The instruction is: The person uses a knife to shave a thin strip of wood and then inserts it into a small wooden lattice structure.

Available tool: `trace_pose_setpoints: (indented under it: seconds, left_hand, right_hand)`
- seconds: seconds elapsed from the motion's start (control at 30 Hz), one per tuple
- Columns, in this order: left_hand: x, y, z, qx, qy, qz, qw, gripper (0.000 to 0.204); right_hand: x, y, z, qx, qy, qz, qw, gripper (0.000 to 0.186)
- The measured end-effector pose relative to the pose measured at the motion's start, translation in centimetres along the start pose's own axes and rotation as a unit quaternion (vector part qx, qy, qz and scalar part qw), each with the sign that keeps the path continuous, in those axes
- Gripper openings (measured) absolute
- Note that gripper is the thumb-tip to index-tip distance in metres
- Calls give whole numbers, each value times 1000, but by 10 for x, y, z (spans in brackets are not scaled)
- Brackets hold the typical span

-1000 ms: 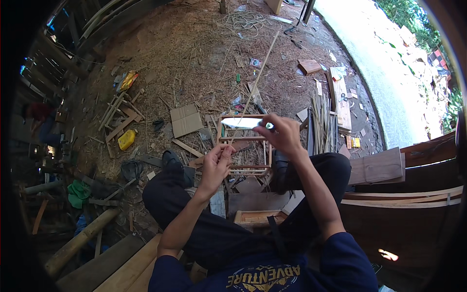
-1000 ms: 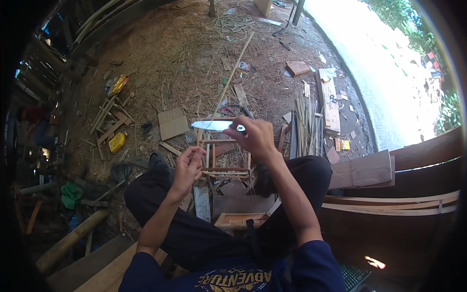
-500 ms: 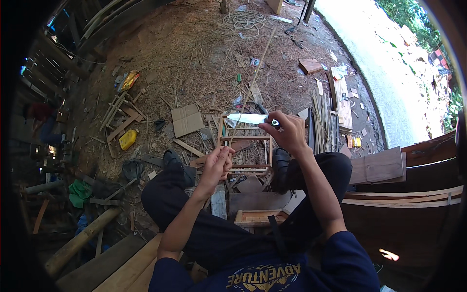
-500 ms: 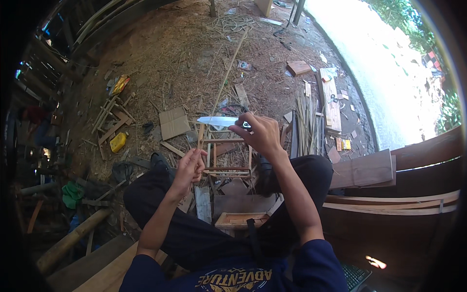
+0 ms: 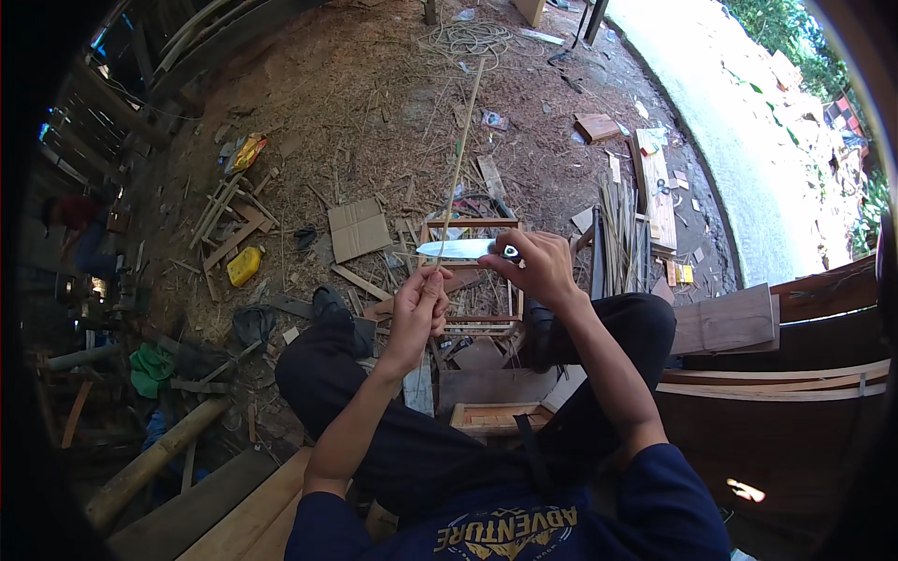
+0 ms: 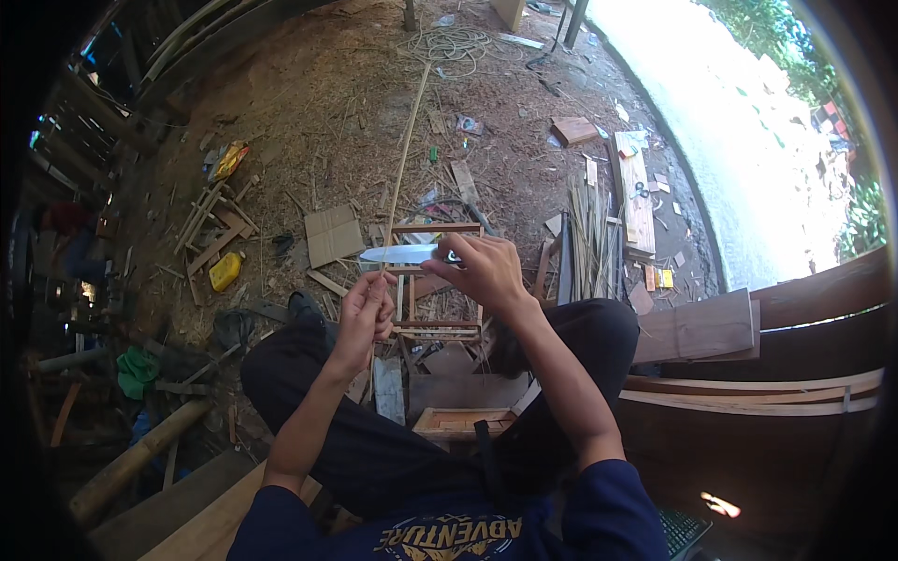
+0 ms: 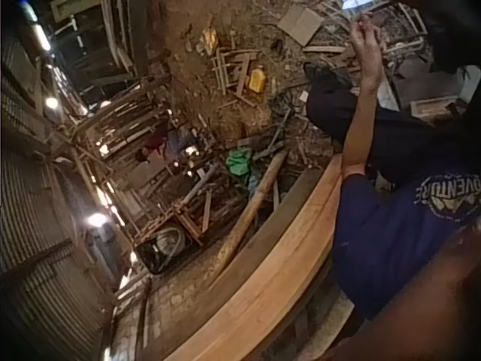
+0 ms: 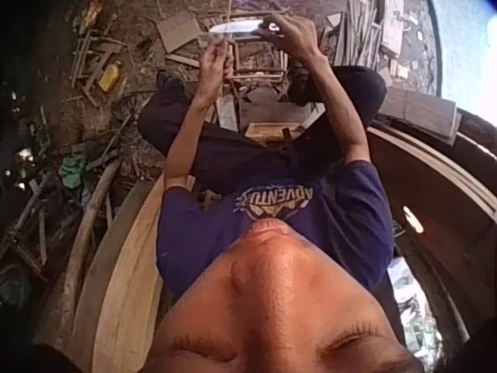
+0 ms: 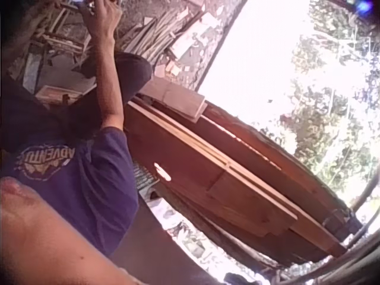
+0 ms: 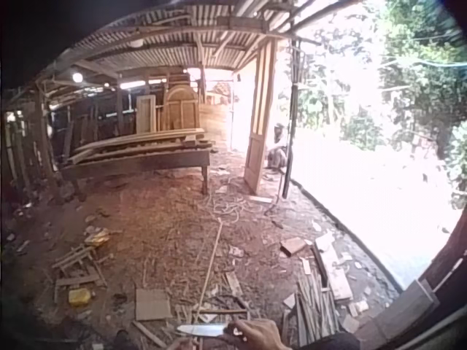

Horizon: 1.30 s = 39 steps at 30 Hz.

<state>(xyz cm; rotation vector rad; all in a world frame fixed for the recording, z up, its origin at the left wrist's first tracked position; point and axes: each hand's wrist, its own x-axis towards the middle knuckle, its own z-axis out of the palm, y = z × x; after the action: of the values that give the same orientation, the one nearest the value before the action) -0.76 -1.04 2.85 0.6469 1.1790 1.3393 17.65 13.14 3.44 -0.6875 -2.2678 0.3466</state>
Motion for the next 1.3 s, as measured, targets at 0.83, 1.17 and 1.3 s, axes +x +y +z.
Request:
trace_pose_setpoints:
  seconds: [0.83,1.17,1.3]
  left_hand:
    - [-12,1,-5,23,-36,-7,999,26]
    - [-11,-4,-19,-35,-14,-11,999,27]
    - [-8,-2,-16,-50,-9,-23,998,24]
  right_hand:
    - [-2,45,-32,-96,54,155,982,26]
    - [-1,17,-12,-47,39,133,989,28]
    - [3,5,2,4,28,52,998,29]
